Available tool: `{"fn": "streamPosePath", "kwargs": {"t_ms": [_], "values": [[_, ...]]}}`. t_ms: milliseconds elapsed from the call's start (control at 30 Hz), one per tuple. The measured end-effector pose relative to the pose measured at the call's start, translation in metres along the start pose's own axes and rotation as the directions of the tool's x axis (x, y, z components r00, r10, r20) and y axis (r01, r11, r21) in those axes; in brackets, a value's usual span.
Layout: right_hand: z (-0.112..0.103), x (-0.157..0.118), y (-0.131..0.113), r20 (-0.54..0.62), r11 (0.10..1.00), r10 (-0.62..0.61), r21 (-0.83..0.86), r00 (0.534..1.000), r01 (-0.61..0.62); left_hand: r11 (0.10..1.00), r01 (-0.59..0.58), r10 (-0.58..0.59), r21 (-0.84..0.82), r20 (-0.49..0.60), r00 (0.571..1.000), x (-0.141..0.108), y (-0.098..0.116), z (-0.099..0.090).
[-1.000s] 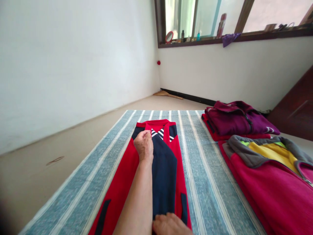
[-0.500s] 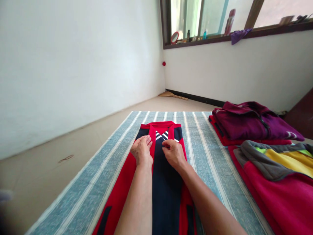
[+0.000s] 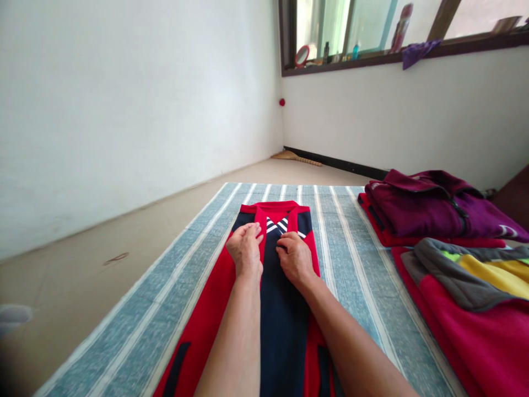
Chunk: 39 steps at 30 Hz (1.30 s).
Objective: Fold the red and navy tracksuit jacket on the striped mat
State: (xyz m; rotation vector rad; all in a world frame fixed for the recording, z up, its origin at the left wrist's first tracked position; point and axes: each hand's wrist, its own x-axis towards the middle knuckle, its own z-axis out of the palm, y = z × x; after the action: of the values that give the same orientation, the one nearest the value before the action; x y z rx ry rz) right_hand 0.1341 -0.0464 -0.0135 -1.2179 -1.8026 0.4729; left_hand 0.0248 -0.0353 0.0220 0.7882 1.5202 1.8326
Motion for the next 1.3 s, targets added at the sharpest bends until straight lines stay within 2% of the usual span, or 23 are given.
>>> {"fn": "streamPosePath", "kwargs": {"t_ms": [67,133,367,600,733,900,1067,1200,1300], "values": [[0.000,0.002,-0.001,0.038,0.998,-0.012,-0.054,0.999,0.014,0.992,0.080,-0.075,-0.095,0.057,0.996,-0.004,0.006,0.001],[0.000,0.004,-0.002,0.067,0.994,-0.018,-0.103,0.998,0.025,0.987,0.122,-0.113,-0.108,0.088,0.990,-0.007,0.009,0.002],[0.000,0.008,-0.009,0.151,0.967,0.016,-0.253,0.988,0.023,0.995,0.097,-0.098,0.033,0.036,0.994,-0.004,-0.004,0.002],[-0.002,0.010,-0.014,0.207,0.946,0.057,-0.323,0.977,0.013,0.992,0.122,-0.122,-0.009,0.036,0.992,-0.006,-0.002,0.002],[-0.001,0.011,-0.016,0.207,0.954,0.078,-0.298,0.975,-0.013,0.988,0.143,-0.141,-0.054,0.022,0.990,-0.006,-0.003,0.003],[0.002,0.010,-0.017,0.147,0.978,0.110,-0.195,0.983,-0.081,0.987,0.148,-0.148,-0.068,0.013,0.989,-0.005,-0.005,0.003],[-0.002,0.013,-0.008,0.051,0.974,0.214,0.068,0.976,-0.217,0.985,0.150,-0.149,-0.088,0.013,0.989,-0.007,-0.003,0.003],[-0.010,0.018,0.004,0.019,0.864,0.376,0.355,0.926,-0.358,0.983,0.151,-0.150,-0.103,0.021,0.989,-0.008,0.000,0.002],[-0.019,0.021,0.010,0.010,0.769,0.450,0.504,0.893,-0.393,0.983,0.153,-0.150,-0.099,0.030,0.988,-0.008,0.000,0.003]]}}
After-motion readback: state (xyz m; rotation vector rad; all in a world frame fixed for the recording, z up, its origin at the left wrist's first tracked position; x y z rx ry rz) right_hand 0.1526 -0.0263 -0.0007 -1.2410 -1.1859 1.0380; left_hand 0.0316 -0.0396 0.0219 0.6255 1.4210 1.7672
